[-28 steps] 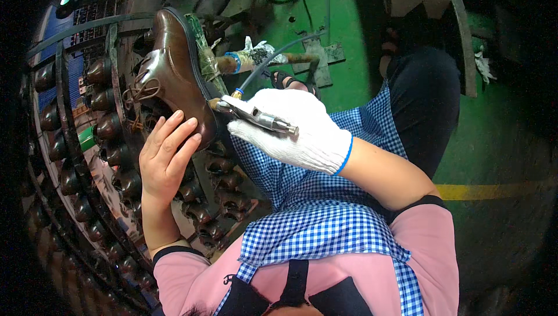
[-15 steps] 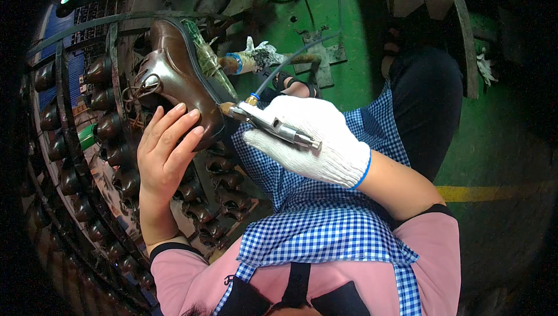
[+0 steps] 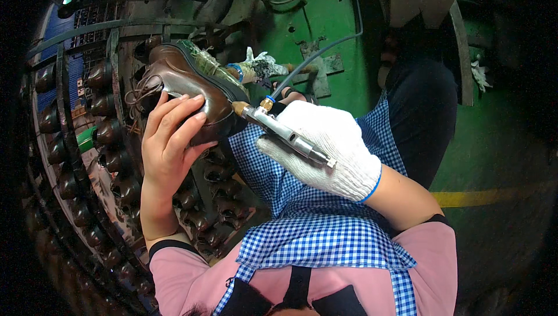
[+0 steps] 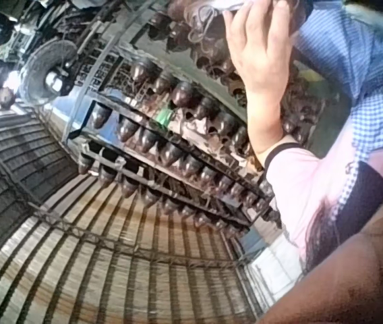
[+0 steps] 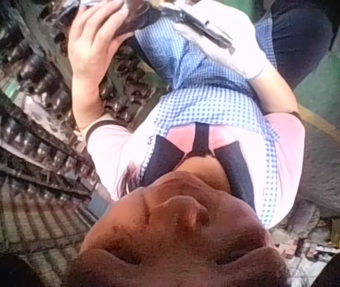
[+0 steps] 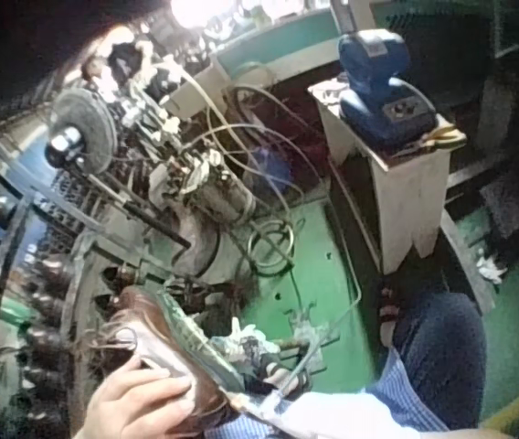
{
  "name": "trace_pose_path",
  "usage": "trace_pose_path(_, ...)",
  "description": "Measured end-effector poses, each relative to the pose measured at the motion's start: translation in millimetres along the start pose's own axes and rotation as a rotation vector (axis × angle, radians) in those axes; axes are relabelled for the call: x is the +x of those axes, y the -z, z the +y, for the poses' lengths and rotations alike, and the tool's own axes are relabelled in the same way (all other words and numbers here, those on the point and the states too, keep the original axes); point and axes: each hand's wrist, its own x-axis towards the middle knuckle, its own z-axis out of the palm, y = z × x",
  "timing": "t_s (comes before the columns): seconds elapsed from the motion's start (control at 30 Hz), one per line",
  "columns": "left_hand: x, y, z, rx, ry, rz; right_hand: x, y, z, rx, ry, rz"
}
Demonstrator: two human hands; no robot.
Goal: Apply adhesive to shoe soles and edges using a spray gun at a factory workstation.
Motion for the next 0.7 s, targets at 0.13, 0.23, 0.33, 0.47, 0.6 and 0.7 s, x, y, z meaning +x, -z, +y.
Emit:
trace_pose_path(0.13, 7, -3, -1, -0.023, 0.037, 0.029, 2, 3, -1, -0.026, 0.044, 0.066)
trace_pose_path(0.23, 10, -3, -1, -0.027, 0.065, 0.045, 3, 3, 0, -0.008, 0.053, 0.095)
trace_pose_path(0.33, 17, -7, -2, -0.052, 0.072, 0.074, 3, 3, 3, -0.061, 0.048, 0.133)
trace_pose_path(0.47, 24, -9, -4, -0.037, 0.087, 0.101, 7, 6, 1, -0.034, 0.038, 0.167)
trace_pose_path(0.6, 35, -11, -5, -0.021, 0.117, 0.13, 14, 7, 1, -0.048, 0.041, 0.208)
trace_pose_path(0.7, 41, -12, -6, -0.002, 0.147, 0.147, 21, 4, 6, -0.042, 0.08, 0.26)
